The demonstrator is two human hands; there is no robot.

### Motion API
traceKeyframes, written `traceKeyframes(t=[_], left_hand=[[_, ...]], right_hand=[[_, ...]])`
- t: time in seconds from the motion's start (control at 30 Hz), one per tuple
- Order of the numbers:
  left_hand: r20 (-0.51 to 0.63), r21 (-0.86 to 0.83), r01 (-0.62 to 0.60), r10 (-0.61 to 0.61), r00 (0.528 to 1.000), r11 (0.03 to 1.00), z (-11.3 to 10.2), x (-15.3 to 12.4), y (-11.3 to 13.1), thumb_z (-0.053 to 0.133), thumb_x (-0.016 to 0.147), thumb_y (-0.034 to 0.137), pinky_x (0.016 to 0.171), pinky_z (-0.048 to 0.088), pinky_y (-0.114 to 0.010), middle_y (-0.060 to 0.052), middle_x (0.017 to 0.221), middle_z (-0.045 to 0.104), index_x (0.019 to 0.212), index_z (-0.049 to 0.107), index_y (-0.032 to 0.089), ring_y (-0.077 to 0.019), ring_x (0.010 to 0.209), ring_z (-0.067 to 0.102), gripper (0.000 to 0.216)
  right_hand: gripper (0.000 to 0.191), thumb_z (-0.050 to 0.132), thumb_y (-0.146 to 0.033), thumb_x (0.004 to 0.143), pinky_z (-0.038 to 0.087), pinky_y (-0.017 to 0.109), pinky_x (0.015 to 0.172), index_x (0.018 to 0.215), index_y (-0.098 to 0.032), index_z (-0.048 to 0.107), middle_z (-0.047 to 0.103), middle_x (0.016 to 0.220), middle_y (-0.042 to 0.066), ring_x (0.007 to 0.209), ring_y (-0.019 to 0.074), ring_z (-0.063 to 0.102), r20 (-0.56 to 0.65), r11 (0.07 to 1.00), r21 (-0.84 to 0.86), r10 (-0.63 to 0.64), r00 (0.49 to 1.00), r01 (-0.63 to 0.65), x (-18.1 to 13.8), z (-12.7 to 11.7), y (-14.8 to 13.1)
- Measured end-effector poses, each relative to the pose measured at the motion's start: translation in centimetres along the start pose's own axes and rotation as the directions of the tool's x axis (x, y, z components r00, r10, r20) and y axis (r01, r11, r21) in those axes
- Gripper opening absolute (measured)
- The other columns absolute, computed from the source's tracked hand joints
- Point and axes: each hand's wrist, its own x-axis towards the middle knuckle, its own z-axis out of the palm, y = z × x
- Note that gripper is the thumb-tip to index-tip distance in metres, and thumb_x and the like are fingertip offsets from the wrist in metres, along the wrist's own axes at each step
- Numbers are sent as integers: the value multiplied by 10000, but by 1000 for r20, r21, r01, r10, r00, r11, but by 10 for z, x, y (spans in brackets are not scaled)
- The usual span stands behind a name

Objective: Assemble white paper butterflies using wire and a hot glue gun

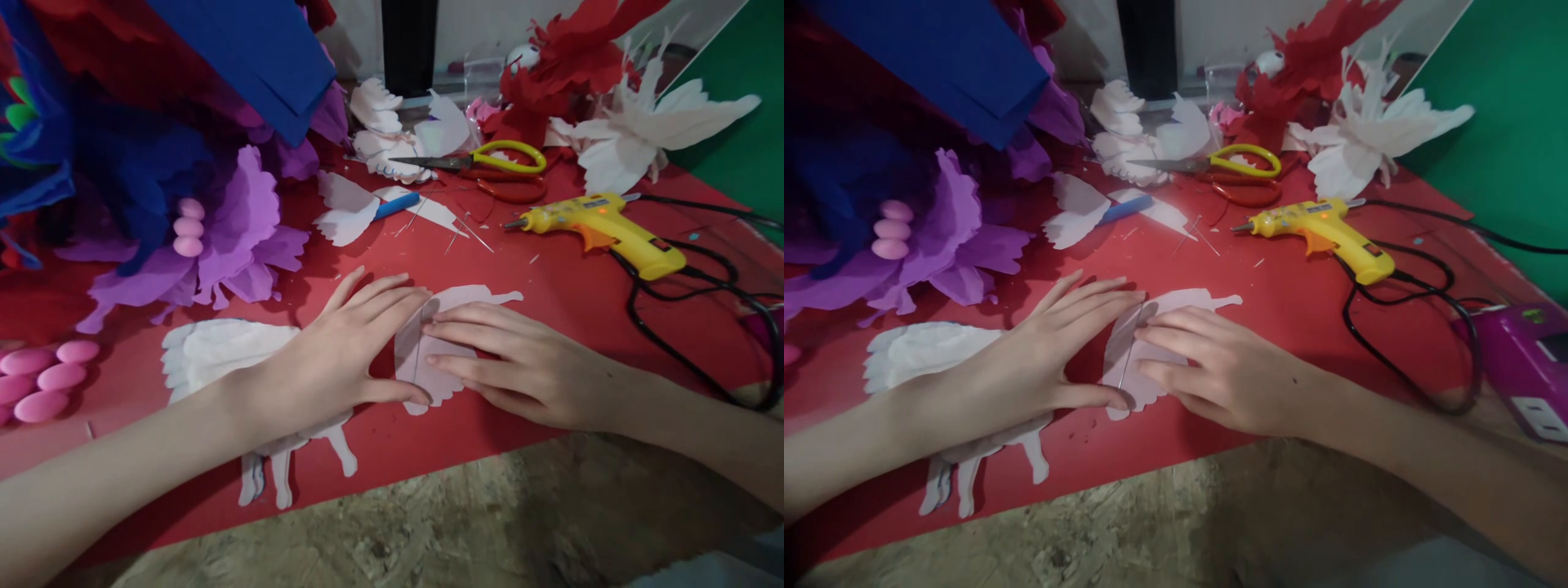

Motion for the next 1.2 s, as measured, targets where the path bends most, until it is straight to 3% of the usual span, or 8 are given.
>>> traceKeyframes(t=[0.27, 0.47, 0.9, 1.2], left_hand=[[35, 8, -25, 25, 999, 1000, -11, -1, 0, 569, 814, 522, 1141, 140, -448, -144, 1409, 408, 1355, 345, 99, -248, 1357, 277, 722], [67, 24, 19, -21, 998, 1000, -10, 0, 1, 663, 748, 489, 1139, 147, -465, -158, 1418, 389, 1353, 341, 90, -270, 1363, 260, 794], [34, 2, 27, -27, 999, 1000, -6, 0, 2, 659, 726, 535, 1128, 163, -481, -133, 1401, 417, 1343, 354, 158, -279, 1349, 289, 785], [21, 60, 0, -2, 1000, 998, -5, -1, 1, 627, 736, 576, 1128, 147, -502, -172, 1374, 441, 1308, 406, 86, -289, 1329, 321, 785]], right_hand=[[312, 379, -160, 896, 423, 420, 1003, 1131, -65, 562, 532, 1229, 121, 1202, 216, 415, -34, 1000, 6, 0, 999, 0, 0, 3, 0], [297, 395, -150, 888, 433, 394, 1000, 1110, -61, 570, 552, 1200, 117, 1177, 206, 441, -66, 1000, -12, 17, 998, -18, 1, 3, -1], [300, 376, -180, 902, 450, 383, 991, 1109, -85, 571, 562, 1204, 108, 1173, 180, 469, -61, 998, -35, 45, 997, -47, 2, 3, -2], [287, 390, -176, 897, 447, 382, 993, 1096, -76, 571, 557, 1209, 111, 1178, 190, 462, -69, 999, -27, 33, 997, -35, 1, 4, -1]])
